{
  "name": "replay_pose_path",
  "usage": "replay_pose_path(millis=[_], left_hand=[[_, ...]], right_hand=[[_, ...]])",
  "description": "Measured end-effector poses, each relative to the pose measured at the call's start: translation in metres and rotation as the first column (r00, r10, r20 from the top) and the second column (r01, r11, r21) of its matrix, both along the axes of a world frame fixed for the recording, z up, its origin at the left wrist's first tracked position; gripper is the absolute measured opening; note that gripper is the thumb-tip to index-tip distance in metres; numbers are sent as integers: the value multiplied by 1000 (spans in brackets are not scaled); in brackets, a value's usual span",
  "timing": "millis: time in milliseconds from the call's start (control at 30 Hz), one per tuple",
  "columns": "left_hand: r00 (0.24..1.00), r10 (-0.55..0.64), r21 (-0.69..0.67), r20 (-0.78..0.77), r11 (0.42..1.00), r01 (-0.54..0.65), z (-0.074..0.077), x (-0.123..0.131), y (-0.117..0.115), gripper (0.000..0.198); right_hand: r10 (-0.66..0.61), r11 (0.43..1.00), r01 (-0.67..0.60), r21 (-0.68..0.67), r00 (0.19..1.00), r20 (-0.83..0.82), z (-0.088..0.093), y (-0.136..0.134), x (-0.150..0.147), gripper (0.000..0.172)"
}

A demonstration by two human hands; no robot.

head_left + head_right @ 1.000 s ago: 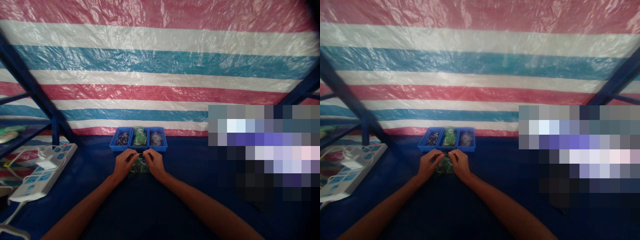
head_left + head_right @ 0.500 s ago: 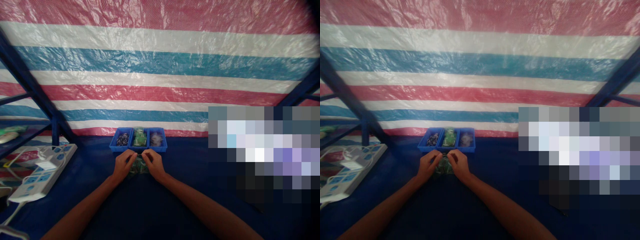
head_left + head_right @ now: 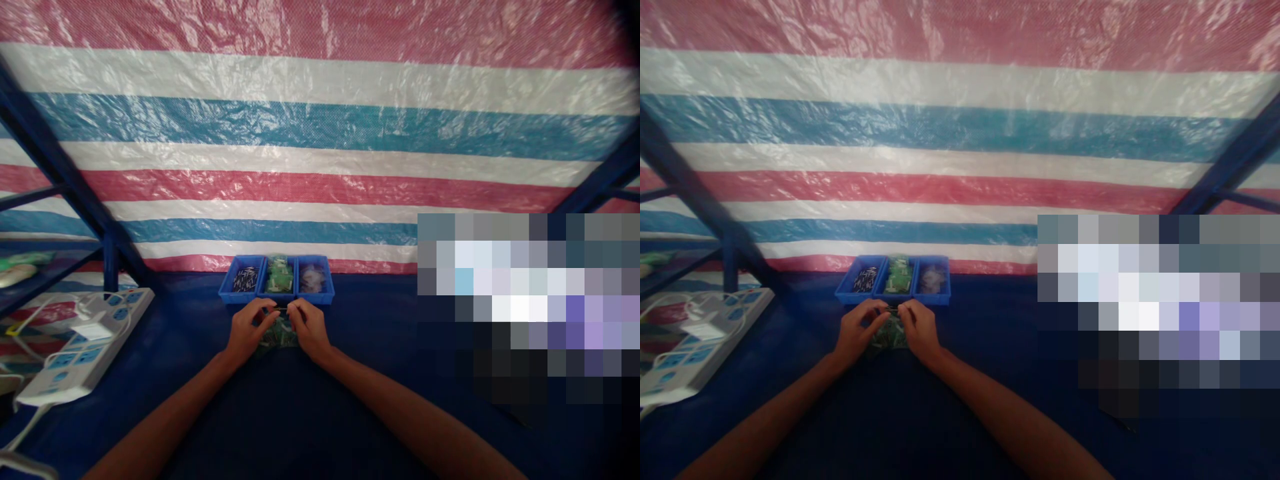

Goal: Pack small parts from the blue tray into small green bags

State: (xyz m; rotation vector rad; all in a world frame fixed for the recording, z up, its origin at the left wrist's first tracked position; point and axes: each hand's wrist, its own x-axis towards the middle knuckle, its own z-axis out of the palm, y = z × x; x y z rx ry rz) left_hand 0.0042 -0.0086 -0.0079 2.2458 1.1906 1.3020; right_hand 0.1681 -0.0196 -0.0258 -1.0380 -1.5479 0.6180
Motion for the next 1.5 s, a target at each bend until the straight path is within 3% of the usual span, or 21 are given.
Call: replay_pose_path(millis=[333, 767, 933, 1167, 1500], left_hand=[[1000, -2, 83, 13, 997, 1, -2, -1, 0, 11], [998, 57, 32, 40, 998, -58, -6, -6, -3, 12], [997, 59, 10, 42, 998, -59, -5, -3, -1, 21], [999, 28, 91, -24, 996, -25, 2, 0, 0, 26], [996, 85, 6, 27, 996, -85, -6, -2, 3, 17]], right_hand=[[16, 1000, -16, 4, 1000, 6, -1, 1, 0, 29], [25, 999, -27, 33, 999, 39, 0, 1, 0, 24], [14, 999, -15, 31, 1000, 24, 0, 1, 0, 24], [12, 1000, -12, 27, 1000, 18, 1, 0, 0, 25], [-4, 1000, 4, 8, 1000, -27, -1, 0, -1, 26]])
